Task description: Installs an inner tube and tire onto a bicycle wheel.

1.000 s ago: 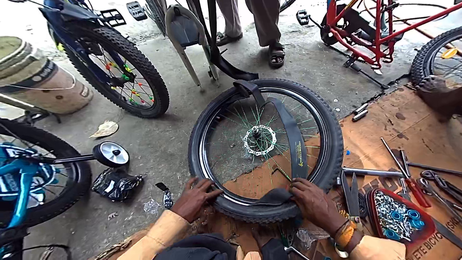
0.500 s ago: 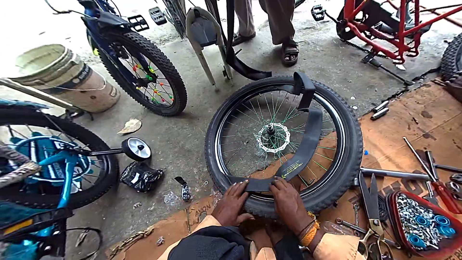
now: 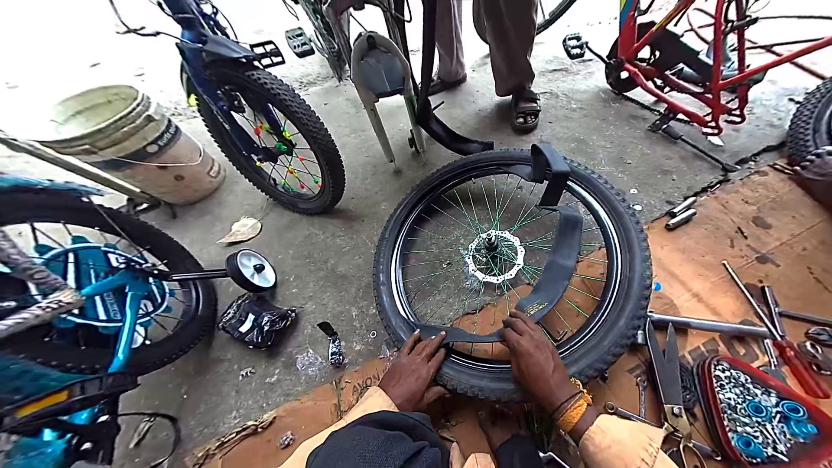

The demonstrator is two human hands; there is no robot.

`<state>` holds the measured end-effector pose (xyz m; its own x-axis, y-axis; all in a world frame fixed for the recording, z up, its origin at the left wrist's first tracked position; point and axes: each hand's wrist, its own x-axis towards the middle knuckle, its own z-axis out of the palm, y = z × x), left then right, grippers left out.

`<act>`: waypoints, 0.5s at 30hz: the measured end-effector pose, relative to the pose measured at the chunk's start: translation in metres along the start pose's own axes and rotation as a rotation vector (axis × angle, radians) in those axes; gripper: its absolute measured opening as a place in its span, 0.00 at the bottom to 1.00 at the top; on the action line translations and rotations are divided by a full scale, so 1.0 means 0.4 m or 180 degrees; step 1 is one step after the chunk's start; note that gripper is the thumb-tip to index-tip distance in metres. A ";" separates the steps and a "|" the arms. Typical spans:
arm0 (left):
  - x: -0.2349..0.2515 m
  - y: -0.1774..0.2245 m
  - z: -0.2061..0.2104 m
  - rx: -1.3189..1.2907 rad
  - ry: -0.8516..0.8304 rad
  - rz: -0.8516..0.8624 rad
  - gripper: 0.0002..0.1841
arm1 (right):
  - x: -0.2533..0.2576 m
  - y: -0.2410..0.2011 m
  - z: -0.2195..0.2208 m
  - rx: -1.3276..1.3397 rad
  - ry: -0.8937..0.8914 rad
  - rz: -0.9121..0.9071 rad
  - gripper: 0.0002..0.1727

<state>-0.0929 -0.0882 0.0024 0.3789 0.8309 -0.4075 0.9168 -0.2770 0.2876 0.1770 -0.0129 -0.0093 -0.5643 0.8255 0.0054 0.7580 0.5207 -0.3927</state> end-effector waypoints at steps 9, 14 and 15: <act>0.041 -0.016 -0.059 0.0154 -0.0695 0.0195 0.33 | -0.118 -0.043 -0.015 -0.0216 -0.1411 0.0072 0.45; 0.087 0.005 -0.041 0.0279 -0.1017 0.0353 0.34 | -0.114 -0.046 -0.048 -0.0454 -0.1967 0.0072 0.35; 0.094 0.016 -0.040 0.0265 -0.1105 0.0350 0.33 | -0.109 -0.046 -0.053 -0.0480 -0.2045 0.0114 0.34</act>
<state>-0.0747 -0.0509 0.0027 0.4827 0.5848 -0.6520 0.8700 -0.4055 0.2804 0.1946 -0.0536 0.0172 -0.5854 0.5731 -0.5735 0.7911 0.5586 -0.2492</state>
